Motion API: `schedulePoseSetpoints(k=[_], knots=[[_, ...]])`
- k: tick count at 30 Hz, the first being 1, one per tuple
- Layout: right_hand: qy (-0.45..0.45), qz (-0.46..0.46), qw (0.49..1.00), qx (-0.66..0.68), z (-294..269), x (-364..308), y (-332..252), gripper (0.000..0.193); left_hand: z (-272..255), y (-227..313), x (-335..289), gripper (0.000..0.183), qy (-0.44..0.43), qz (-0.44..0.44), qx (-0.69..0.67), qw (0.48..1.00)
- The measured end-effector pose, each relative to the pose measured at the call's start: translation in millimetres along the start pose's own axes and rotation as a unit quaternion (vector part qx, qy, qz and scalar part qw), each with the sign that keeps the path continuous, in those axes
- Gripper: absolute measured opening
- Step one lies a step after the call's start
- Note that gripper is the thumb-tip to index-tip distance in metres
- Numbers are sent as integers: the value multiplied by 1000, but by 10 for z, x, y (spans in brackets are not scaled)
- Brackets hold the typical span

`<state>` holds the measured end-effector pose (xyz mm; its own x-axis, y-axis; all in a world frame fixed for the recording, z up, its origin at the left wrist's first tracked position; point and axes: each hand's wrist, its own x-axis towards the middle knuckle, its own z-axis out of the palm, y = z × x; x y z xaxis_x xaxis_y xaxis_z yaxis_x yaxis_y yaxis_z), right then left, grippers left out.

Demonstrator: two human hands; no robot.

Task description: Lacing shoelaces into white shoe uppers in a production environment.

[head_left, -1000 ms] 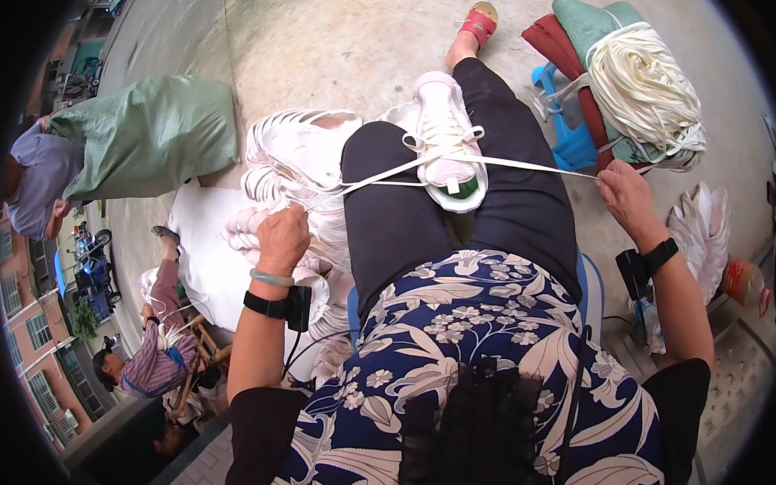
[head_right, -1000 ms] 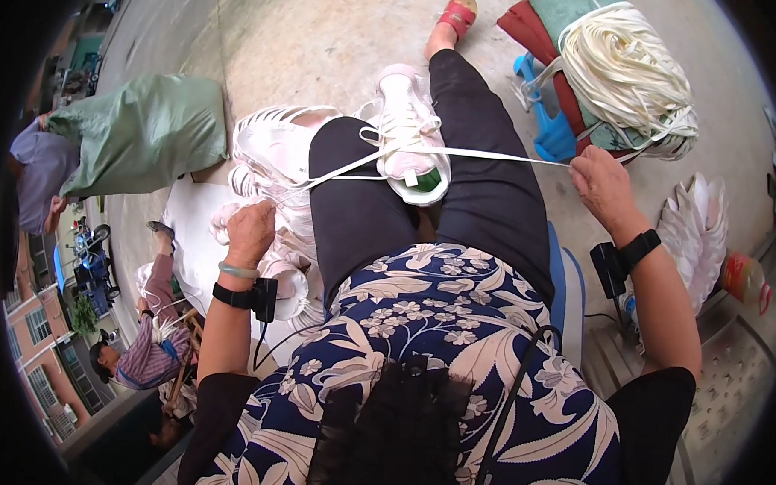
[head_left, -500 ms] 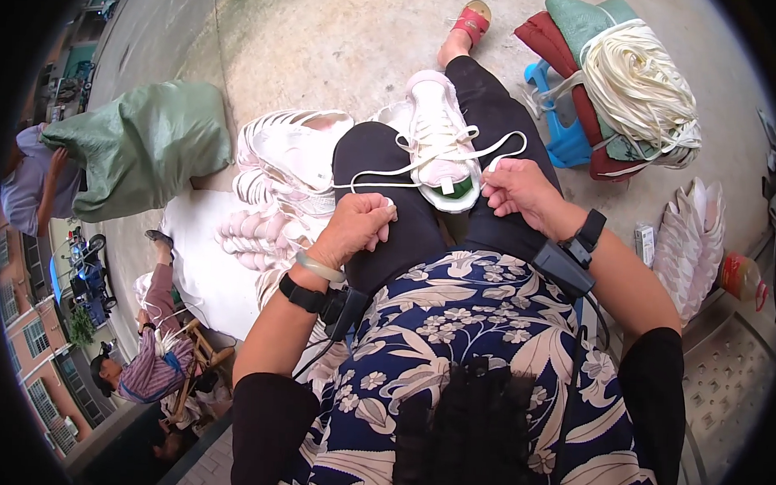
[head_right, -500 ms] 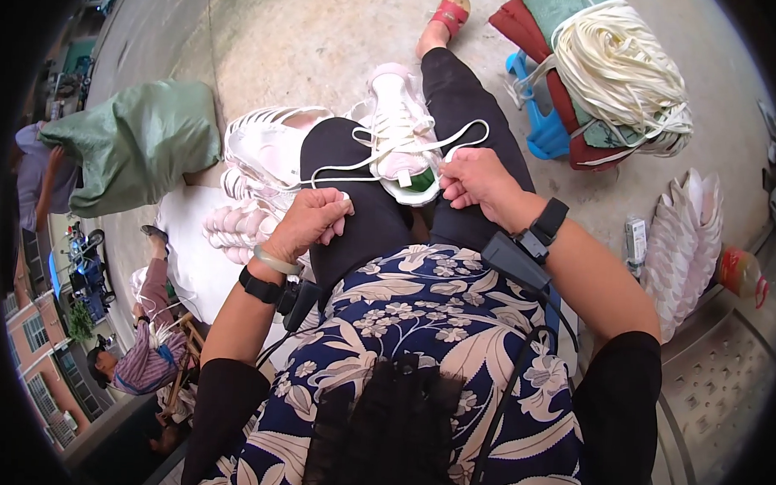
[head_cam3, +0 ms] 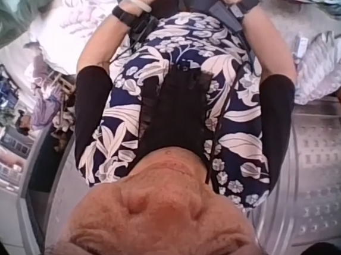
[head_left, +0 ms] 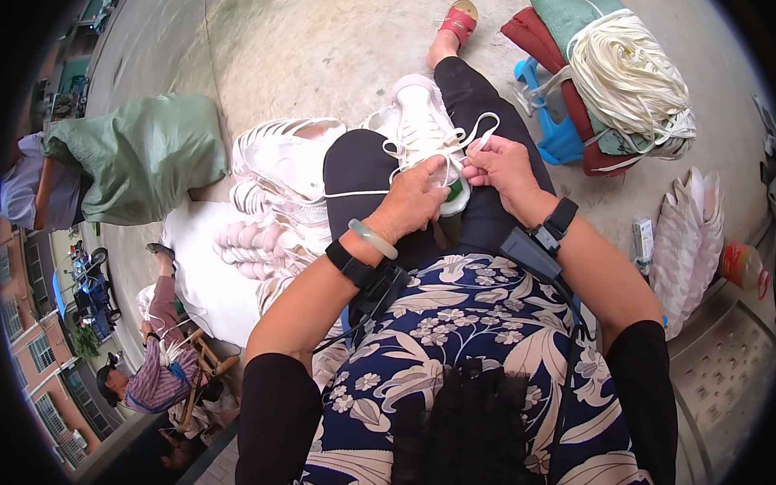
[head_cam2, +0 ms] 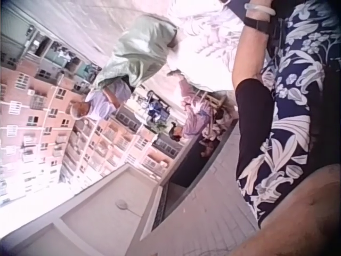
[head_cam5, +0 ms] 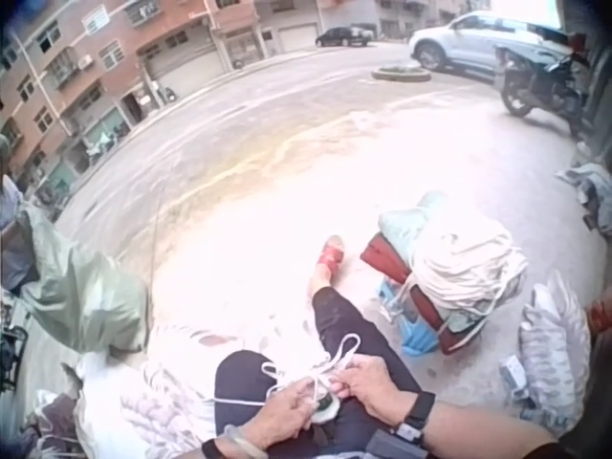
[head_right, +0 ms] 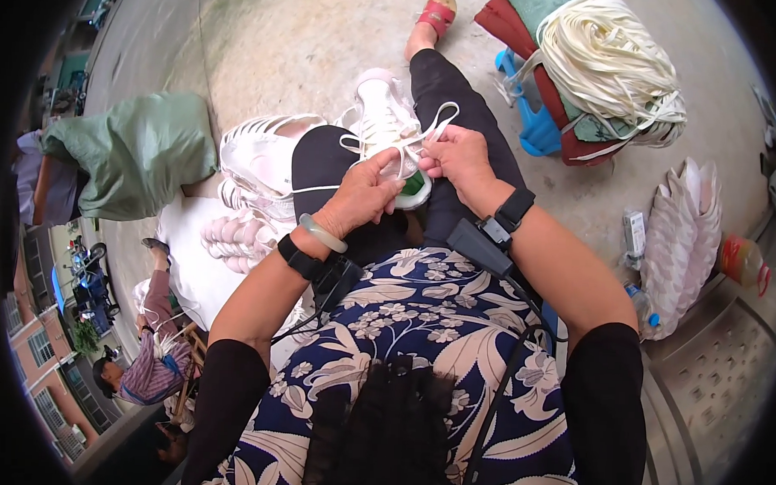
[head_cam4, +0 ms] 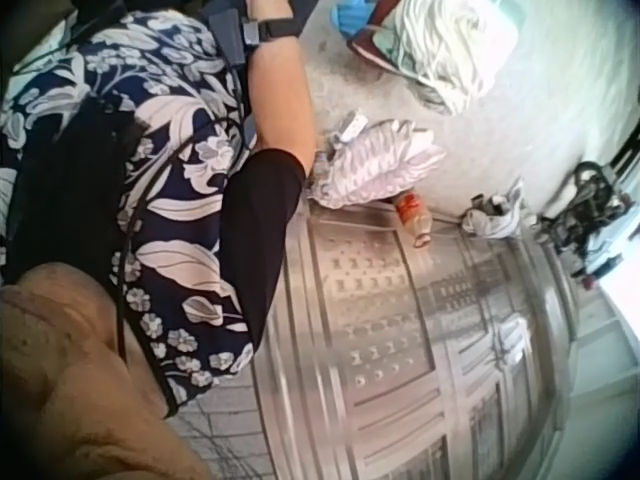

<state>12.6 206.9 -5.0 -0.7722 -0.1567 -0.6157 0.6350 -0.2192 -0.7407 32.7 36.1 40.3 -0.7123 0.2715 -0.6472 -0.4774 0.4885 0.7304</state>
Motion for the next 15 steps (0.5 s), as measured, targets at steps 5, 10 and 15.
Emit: schedulePoseSetpoints(k=[5, 10, 15], knots=[[9, -25, 1000, 2, 6, 84, 51, 8, 5, 18, 3, 54, 1, 1, 10, 1000], [32, -45, 998, 15, 30, 138, 114, 7, 8, 16, 12, 55, 3, 2, -4, 1000], [22, -54, 998, -16, 35, 137, 131, 9, 3, -27, 27, 55, 5, 9, 6, 1000]])
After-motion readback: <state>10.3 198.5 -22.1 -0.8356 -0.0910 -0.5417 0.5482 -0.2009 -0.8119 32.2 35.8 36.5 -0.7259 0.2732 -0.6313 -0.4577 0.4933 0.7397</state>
